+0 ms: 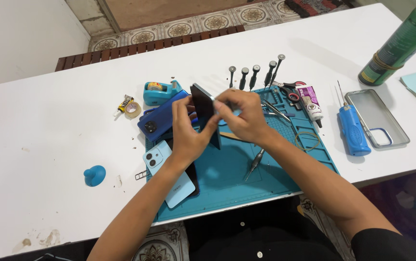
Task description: The person uses a blue plastic pry tool to separate the screen from the smartphone frame and then cleans the internal components with a toothbrush. The phone remains open with the battery and motherboard exposed at the end of the clip.
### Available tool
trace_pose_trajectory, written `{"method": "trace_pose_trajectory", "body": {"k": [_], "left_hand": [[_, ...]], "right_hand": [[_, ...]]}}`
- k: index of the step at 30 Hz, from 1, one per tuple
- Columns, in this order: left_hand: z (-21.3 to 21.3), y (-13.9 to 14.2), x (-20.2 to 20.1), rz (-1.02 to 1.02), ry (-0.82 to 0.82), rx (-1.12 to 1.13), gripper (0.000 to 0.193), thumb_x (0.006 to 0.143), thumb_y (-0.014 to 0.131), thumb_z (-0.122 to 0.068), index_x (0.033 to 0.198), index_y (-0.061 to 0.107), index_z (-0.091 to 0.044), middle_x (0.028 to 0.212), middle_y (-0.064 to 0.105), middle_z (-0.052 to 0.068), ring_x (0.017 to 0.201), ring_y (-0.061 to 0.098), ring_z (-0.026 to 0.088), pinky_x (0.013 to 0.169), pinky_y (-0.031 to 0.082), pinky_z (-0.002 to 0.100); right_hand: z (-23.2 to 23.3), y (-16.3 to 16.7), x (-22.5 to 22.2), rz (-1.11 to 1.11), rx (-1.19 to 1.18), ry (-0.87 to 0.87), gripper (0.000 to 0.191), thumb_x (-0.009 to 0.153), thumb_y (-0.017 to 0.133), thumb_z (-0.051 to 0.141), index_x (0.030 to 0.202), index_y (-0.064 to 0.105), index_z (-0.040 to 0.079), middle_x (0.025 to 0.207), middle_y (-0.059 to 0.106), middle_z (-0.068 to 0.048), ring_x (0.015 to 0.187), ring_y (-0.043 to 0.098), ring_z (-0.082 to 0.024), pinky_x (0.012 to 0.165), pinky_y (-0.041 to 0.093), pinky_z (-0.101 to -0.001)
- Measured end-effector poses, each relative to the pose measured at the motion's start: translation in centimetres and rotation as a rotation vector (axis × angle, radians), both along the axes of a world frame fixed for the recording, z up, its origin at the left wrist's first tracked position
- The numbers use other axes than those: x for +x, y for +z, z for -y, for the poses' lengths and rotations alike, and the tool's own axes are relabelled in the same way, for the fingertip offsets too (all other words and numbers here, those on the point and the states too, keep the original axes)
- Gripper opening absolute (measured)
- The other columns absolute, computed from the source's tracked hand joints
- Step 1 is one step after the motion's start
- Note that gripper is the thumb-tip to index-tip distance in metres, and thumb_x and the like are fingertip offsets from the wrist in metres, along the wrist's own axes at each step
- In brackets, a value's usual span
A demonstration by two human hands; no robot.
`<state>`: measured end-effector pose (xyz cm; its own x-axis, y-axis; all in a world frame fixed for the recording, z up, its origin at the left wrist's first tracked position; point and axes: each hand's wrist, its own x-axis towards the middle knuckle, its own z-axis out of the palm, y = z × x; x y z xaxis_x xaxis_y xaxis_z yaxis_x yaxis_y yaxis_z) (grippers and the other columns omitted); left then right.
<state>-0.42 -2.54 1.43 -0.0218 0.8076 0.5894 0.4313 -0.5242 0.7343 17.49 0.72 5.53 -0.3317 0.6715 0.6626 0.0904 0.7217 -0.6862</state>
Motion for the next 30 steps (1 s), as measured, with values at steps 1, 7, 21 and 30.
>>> {"method": "trace_pose_trajectory", "body": {"k": [1,7,21,30], "left_hand": [[0.1,0.2,0.0,0.029,-0.025,0.023,0.074,0.089,0.086,-0.036,0.137,0.043,-0.001,0.126,0.051,0.015,0.113,0.063,0.022,0.097,0.058,0.036],[0.7,0.9,-0.1,0.043,-0.032,0.152,0.090,0.078,0.095,-0.039,0.137,0.039,-0.001,0.125,0.051,0.011,0.112,0.062,0.020,0.096,0.057,0.035],[1.3,1.6,0.5,0.054,-0.075,0.175,0.085,0.080,0.095,-0.026,0.141,0.041,-0.001,0.124,0.060,0.009,0.116,0.066,0.019,0.101,0.057,0.034],[1.2,1.7,0.4,0.000,0.038,0.269,0.084,0.077,0.097,-0.036,0.130,0.042,-0.003,0.119,0.048,0.010,0.105,0.058,0.019,0.090,0.054,0.033]], "right_hand": [[-0.1,0.1,0.2,-0.003,-0.003,0.008,0.014,0.098,0.064,0.006,0.090,0.071,-0.003,0.078,0.070,-0.007,0.065,0.068,-0.008,0.056,0.051,-0.0233],[-0.2,0.0,0.4,0.007,0.052,0.019,0.017,0.094,0.068,0.004,0.078,0.071,-0.001,0.068,0.069,-0.005,0.056,0.060,-0.006,0.050,0.043,-0.0215],[-0.5,0.2,0.4,0.160,-0.051,-0.105,0.010,0.105,0.048,0.003,0.097,0.054,0.001,0.068,0.059,-0.010,0.057,0.054,-0.015,0.054,0.043,-0.0290],[-1.4,0.5,-0.1,-0.020,0.031,-0.083,0.014,0.113,0.053,0.002,0.119,0.041,0.002,0.105,0.076,-0.013,0.075,0.072,-0.013,0.063,0.060,-0.0242]]}}
